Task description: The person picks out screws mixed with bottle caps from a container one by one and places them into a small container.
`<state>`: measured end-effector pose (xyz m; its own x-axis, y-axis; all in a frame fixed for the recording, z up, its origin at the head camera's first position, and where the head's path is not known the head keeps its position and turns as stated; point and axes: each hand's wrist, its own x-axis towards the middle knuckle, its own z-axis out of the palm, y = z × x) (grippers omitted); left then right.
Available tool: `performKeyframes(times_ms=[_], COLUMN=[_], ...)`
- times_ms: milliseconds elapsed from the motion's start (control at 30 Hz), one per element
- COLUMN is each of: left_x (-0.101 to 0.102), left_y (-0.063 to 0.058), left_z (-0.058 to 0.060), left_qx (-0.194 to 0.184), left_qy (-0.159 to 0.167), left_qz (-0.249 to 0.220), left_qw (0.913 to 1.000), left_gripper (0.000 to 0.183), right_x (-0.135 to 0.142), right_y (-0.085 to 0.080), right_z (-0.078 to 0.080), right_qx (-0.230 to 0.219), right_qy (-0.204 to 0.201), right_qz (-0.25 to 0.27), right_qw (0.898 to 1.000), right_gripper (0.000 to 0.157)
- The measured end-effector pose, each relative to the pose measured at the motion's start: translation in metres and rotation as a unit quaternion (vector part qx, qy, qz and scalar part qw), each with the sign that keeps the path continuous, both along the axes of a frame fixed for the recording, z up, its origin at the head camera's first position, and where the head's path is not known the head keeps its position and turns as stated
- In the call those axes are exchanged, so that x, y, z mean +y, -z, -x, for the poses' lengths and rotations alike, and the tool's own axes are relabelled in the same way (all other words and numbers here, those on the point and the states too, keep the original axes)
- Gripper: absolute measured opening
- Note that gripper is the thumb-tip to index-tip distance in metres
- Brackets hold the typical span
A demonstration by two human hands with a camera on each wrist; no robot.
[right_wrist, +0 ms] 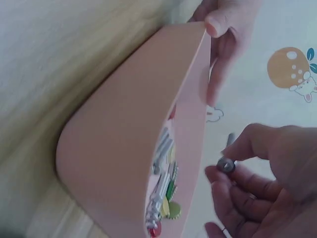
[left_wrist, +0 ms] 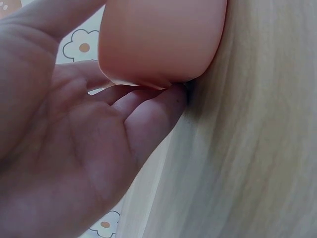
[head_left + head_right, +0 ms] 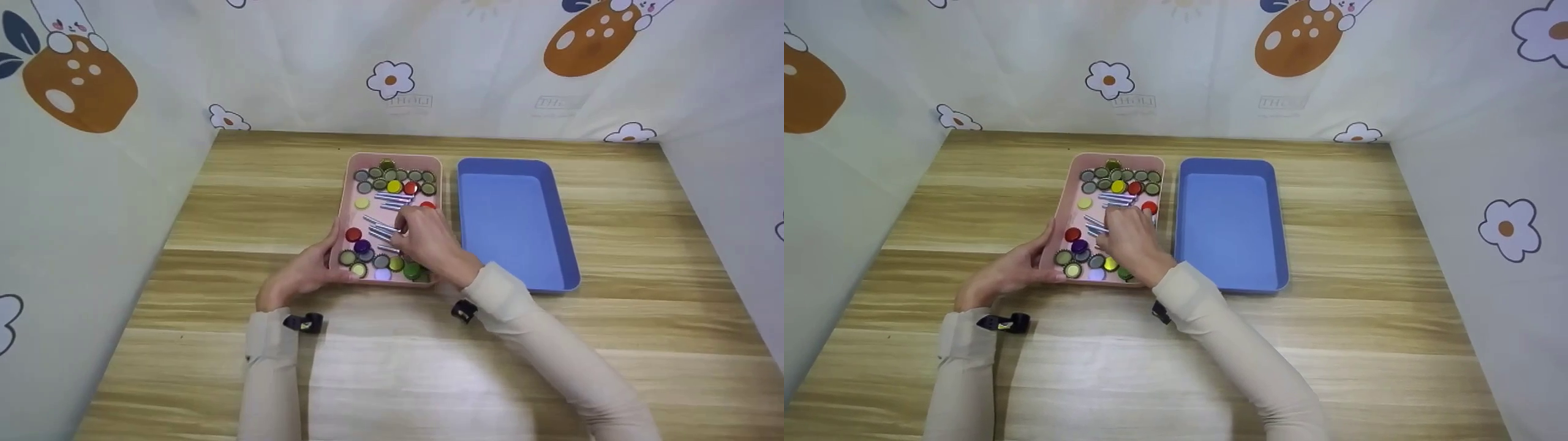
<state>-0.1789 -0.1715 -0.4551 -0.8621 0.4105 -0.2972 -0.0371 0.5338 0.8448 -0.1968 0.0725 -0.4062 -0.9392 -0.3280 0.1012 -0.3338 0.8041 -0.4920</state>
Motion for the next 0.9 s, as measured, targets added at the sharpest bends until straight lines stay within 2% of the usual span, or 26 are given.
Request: performKeyframes(times_ms=[233,467,600,733,900], left_x=[-0.001,0.0,0.0,0.001,-0.001], left_y=[-0.001,-0.003,-0.002,-0.001,-0.001], left_z=[-0.001,-0.001,0.0,0.0,-0.001], left_qx=[-0.012,-0.009,-0.014,-0.011,-0.011], left_qy=[-0.008,-0.003,-0.008,-0.009,-0.009], left_qz=[0.011,0.012,0.017,0.012,0.015], left_qw=[0.9998,0.9999,0.9997,0.9998,0.9998], left_gripper=[0.117,0.117,0.117,0.118,0.119], right_x=[0.026,0.062,0.082,0.102,0.12], right_y=[-0.002,-0.008,-0.012,-0.017,-0.021], right_z=[0.006,0.025,0.035,0.044,0.052], right_qx=[0.04,0.06,0.101,0.159,0.191], right_qy=[-0.023,-0.034,-0.054,-0.076,-0.09], right_qz=[0.022,0.044,0.019,-0.03,-0.071], right_qw=[0.999,0.997,0.993,0.984,0.975], right_gripper=[0.014,0.015,0.014,0.016,0.015])
